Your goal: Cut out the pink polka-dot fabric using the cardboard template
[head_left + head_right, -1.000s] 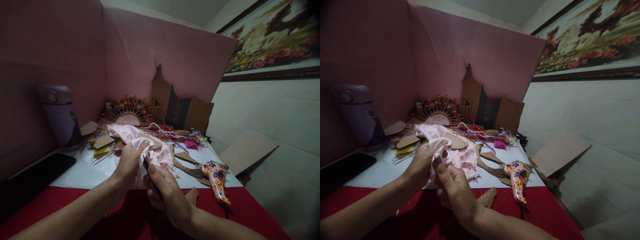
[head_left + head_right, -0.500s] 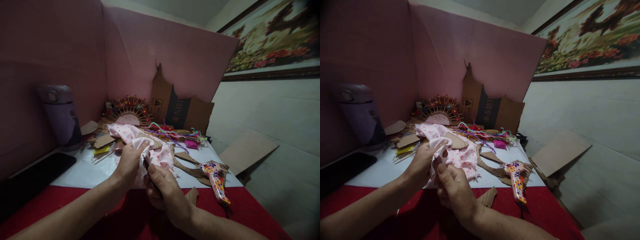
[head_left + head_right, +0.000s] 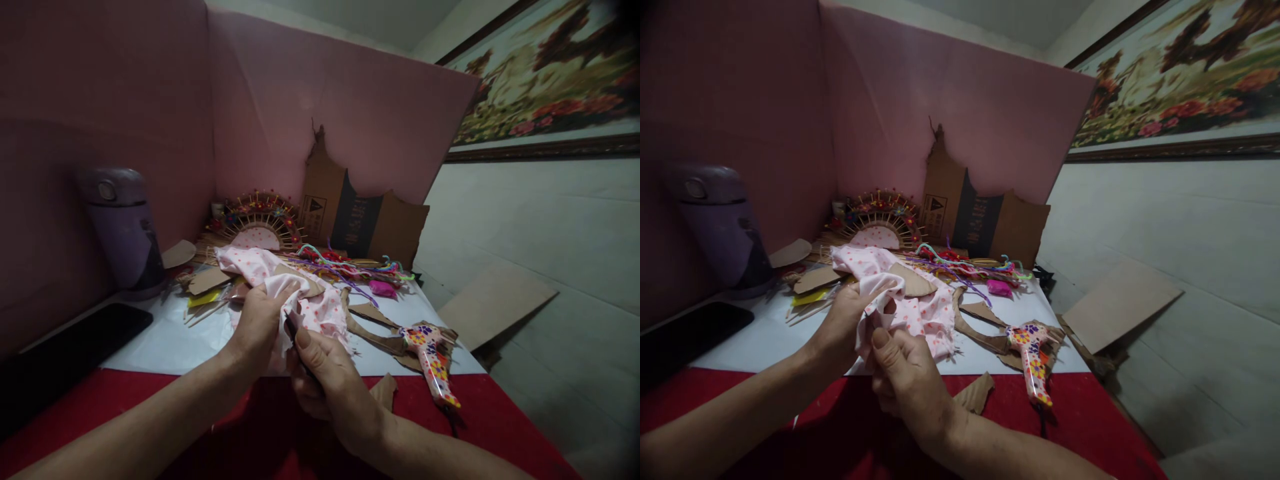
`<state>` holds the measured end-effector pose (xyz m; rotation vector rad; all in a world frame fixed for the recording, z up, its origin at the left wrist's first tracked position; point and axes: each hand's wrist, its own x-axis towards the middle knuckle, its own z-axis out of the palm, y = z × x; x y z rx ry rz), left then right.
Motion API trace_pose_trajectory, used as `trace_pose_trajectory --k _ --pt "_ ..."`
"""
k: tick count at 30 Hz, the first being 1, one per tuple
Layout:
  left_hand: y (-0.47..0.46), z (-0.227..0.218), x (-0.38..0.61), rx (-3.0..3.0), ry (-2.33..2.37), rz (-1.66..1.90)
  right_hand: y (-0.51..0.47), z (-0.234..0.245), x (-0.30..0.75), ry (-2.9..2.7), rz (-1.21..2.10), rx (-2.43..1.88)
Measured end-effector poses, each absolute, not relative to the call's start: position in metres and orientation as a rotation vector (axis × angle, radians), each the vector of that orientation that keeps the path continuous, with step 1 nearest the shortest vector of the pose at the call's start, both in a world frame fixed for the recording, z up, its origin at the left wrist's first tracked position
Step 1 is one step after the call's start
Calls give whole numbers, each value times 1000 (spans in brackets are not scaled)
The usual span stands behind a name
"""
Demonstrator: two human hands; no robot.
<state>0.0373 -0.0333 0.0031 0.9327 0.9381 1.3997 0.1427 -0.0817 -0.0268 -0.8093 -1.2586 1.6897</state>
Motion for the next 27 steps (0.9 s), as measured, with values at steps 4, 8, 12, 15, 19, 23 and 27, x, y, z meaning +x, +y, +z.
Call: trace_pose_trajectory --k 4,8,12,15,19,23,27 --pt "-32 1 37 919 889 1377 -82 -28 143 -1285 1684 -819" --pt "-31 -1 37 941 855 1359 -82 -29 143 -1300 1673 -816" --pt "-32 1 36 923 878 1348 -82 -28 143 -1288 1667 -823" --pt "-35 4 37 934 895 1344 -83 -27 143 -1284 1670 -826" --pt "-36 6 38 945 900 1352 -83 -26 142 -1280 1665 -822" --pt "-35 4 37 921 875 1362 -84 -25 142 -1271 1667 -825" --pt "-34 1 37 874 888 1365 -84 -25 141 -1266 1647 -846"
